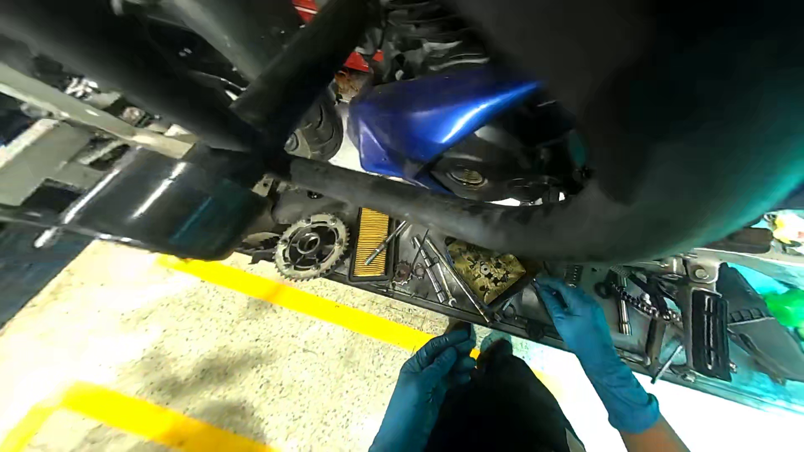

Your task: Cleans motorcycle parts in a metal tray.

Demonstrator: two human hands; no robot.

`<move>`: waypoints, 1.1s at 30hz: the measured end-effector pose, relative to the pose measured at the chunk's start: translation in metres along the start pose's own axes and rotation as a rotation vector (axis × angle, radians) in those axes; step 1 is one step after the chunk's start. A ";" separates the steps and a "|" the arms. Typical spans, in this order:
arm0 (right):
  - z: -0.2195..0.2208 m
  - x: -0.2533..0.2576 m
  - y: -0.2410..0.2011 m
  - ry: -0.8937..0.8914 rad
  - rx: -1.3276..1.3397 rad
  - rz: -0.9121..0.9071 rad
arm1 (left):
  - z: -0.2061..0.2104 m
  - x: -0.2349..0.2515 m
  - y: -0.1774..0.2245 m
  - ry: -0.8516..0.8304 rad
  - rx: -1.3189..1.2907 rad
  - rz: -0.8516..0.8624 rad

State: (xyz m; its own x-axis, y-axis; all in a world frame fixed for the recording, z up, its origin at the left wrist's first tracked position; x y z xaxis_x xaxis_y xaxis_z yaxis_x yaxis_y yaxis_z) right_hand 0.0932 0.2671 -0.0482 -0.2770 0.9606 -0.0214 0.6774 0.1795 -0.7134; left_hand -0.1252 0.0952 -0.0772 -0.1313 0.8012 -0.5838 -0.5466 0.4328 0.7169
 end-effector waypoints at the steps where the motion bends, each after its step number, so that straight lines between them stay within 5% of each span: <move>1: 0.009 0.010 -0.008 -0.070 -0.076 -0.017 | -0.003 -0.002 -0.002 -0.013 -0.037 0.001; 7: 0.101 0.060 -0.016 -0.504 -0.524 -0.116 | -0.009 -0.026 0.001 -0.118 -0.347 0.047; 12: 0.142 0.068 0.003 -0.731 -0.768 -0.001 | -0.019 -0.058 0.023 -0.139 -0.472 0.140; 29: 0.149 0.075 0.022 -0.826 -1.011 0.113 | -0.034 -0.069 0.034 -0.183 -0.565 0.244; 33: 0.132 0.085 0.001 -0.717 -0.908 0.103 | -0.035 -0.064 0.030 -0.145 -0.526 0.205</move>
State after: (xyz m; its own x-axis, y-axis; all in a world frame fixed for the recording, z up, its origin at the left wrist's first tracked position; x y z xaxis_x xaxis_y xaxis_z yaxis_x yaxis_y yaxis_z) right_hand -0.0195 0.3205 -0.1434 -0.3180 0.6908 -0.6494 0.8781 0.4729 0.0731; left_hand -0.1620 0.0423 -0.0313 -0.1831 0.9116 -0.3681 -0.8643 0.0291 0.5021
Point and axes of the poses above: each hand's wrist, its own x-axis towards the middle knuckle, its own z-axis out of the palm, y = z × x, the point moved 10 cm from there along x, towards the middle knuckle, and after that the axes turned 7 degrees about x, right-handed, at the moved point
